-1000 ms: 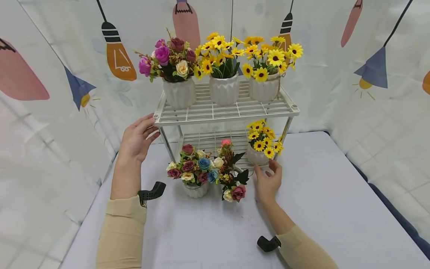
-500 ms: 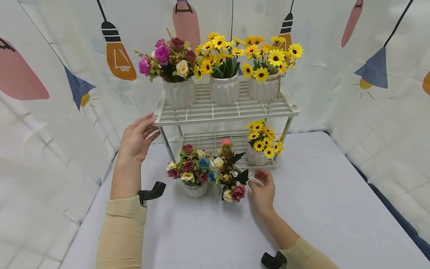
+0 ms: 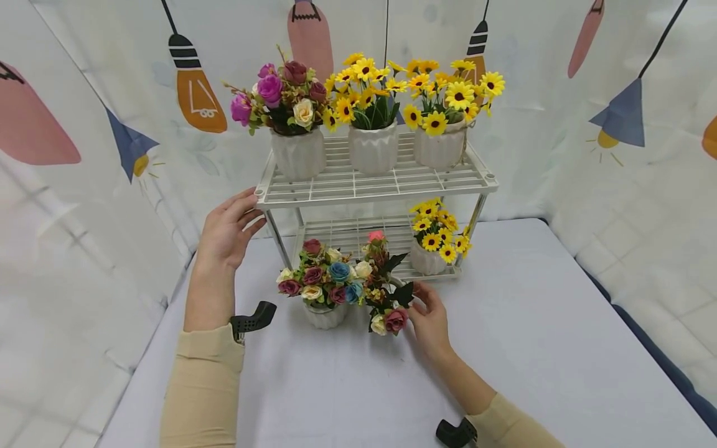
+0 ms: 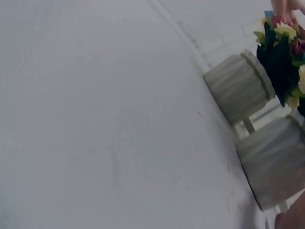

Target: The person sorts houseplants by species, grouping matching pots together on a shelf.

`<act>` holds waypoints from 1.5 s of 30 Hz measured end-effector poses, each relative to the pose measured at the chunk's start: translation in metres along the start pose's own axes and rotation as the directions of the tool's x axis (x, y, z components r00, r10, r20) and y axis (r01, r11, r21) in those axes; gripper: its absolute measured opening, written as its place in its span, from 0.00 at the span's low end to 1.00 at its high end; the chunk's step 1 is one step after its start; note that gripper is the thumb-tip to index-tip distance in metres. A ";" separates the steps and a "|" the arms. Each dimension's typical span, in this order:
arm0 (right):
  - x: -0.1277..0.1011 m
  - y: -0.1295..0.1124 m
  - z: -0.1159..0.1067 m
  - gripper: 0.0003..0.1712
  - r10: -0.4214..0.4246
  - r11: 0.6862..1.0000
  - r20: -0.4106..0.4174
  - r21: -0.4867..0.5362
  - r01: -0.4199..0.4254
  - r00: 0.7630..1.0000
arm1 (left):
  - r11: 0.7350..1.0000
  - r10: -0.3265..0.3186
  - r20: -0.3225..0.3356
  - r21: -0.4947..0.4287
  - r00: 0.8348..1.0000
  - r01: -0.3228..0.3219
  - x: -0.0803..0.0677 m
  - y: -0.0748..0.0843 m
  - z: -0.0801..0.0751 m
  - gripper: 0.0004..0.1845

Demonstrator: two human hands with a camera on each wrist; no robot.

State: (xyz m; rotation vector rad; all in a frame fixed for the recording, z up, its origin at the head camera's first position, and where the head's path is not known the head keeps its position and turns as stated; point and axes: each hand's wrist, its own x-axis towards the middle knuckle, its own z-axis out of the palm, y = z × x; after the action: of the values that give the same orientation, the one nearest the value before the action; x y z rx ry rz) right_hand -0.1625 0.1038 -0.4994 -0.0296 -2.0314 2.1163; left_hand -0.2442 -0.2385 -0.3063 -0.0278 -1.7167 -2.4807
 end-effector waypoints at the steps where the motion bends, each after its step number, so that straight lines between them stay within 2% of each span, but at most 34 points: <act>1: 0.001 0.001 -0.001 0.27 0.007 1.000 0.029 0.016 -0.007 1.000 | 1.000 -0.001 0.000 0.001 1.000 0.001 0.000 0.000 0.000 0.13; 4: 0.003 0.003 -0.005 0.27 0.018 0.998 0.111 0.057 -0.024 0.994 | 1.000 -0.006 -0.005 0.000 1.000 0.006 0.000 -0.001 0.000 0.13; 9: 0.009 0.007 -0.013 0.32 0.015 0.993 0.240 0.110 -0.042 0.971 | 1.000 -0.014 -0.006 -0.008 1.000 0.014 0.001 -0.002 0.000 0.13; 15: 0.024 0.012 -0.024 0.42 -0.007 0.994 0.412 0.099 -0.037 0.911 | 1.000 -0.016 -0.009 -0.005 1.000 0.016 0.001 -0.004 0.001 0.14; 18: 0.030 0.012 -0.029 0.46 -0.020 0.998 0.470 0.060 -0.010 0.882 | 1.000 -0.017 -0.011 -0.002 1.000 0.017 0.001 -0.004 0.001 0.15; 20: 0.033 0.012 -0.031 0.47 -0.019 1.000 0.490 0.030 0.005 0.871 | 1.000 -0.016 -0.010 0.002 1.000 0.016 0.001 -0.004 0.001 0.15; 23: 0.034 0.011 -0.031 0.48 -0.002 1.000 0.495 -0.018 0.013 0.869 | 1.000 -0.016 -0.012 0.007 1.000 0.016 0.001 -0.004 0.001 0.16; 29: 0.029 0.009 -0.027 0.47 -0.009 0.996 0.459 -0.076 0.050 0.888 | 1.000 -0.015 -0.013 -0.003 1.000 0.015 0.001 -0.003 0.001 0.14; 35: 0.031 0.007 -0.025 0.49 -0.059 0.995 0.517 -0.036 0.090 0.854 | 1.000 -0.010 -0.010 -0.009 1.000 0.010 0.002 -0.002 0.002 0.14; 37: 0.031 0.008 -0.026 0.48 -0.060 0.993 0.522 -0.053 0.103 0.851 | 1.000 -0.016 -0.011 -0.010 1.000 0.016 0.002 -0.002 0.002 0.14; 45: 0.028 0.007 -0.022 0.48 -0.011 0.976 0.456 -0.187 0.107 0.890 | 1.000 -0.016 -0.016 -0.001 1.000 0.016 0.001 -0.002 0.001 0.15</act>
State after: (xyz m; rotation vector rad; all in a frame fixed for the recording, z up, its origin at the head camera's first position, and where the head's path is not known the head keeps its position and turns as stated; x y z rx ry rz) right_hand -0.1878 0.1296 -0.5033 0.5395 -2.4643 2.0007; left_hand -0.2460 -0.2365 -0.3078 0.0053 -1.7161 -2.4862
